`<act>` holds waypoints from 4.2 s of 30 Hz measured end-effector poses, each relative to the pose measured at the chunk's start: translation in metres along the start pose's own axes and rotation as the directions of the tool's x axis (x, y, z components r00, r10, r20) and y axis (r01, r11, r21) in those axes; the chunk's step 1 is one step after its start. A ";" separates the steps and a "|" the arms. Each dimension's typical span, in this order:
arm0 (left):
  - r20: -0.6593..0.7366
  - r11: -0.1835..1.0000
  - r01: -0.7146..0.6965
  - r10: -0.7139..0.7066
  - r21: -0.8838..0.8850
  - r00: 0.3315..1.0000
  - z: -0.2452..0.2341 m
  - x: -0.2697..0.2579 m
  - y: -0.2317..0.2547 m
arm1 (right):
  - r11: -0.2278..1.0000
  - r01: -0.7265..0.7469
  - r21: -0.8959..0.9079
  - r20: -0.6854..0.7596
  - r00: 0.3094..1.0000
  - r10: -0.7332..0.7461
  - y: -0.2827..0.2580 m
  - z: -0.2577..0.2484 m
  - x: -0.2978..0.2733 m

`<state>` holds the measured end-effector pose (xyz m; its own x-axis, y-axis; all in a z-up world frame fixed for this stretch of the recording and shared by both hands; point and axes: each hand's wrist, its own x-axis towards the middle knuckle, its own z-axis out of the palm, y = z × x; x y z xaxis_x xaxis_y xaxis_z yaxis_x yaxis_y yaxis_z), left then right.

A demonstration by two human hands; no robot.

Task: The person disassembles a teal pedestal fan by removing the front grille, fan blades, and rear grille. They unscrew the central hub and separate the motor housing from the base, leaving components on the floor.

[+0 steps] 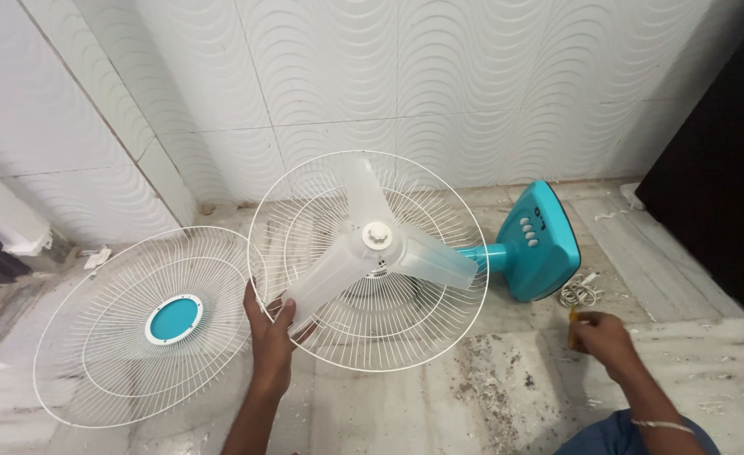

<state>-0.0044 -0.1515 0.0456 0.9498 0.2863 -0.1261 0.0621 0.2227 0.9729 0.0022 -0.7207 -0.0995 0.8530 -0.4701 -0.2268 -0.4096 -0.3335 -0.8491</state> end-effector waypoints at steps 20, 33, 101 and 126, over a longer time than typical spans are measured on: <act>-0.271 0.987 -0.044 0.085 0.156 0.959 -0.019 0.022 -0.045 | 0.767 0.641 -0.023 -0.329 0.720 -0.612 -0.093 0.014 -0.089; -0.125 0.903 0.006 0.053 0.430 0.991 -0.051 0.102 -0.090 | 0.743 0.638 -0.204 -0.375 0.650 -0.661 -0.094 0.028 -0.064; 0.105 0.746 -0.256 0.244 0.615 0.964 -0.024 0.044 -0.056 | 0.583 0.708 -0.399 -0.441 0.409 -0.799 -0.117 -0.003 -0.125; 0.419 0.294 -0.697 0.626 0.654 0.657 0.091 0.003 -0.064 | 0.810 0.525 0.260 -0.111 0.850 -0.515 -0.090 0.112 -0.105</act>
<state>0.0226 -0.2495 0.0001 0.7918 -0.0629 0.6075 -0.4430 -0.7439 0.5004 -0.0144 -0.5496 -0.0525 0.9002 -0.3182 0.2975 0.2001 -0.3046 -0.9312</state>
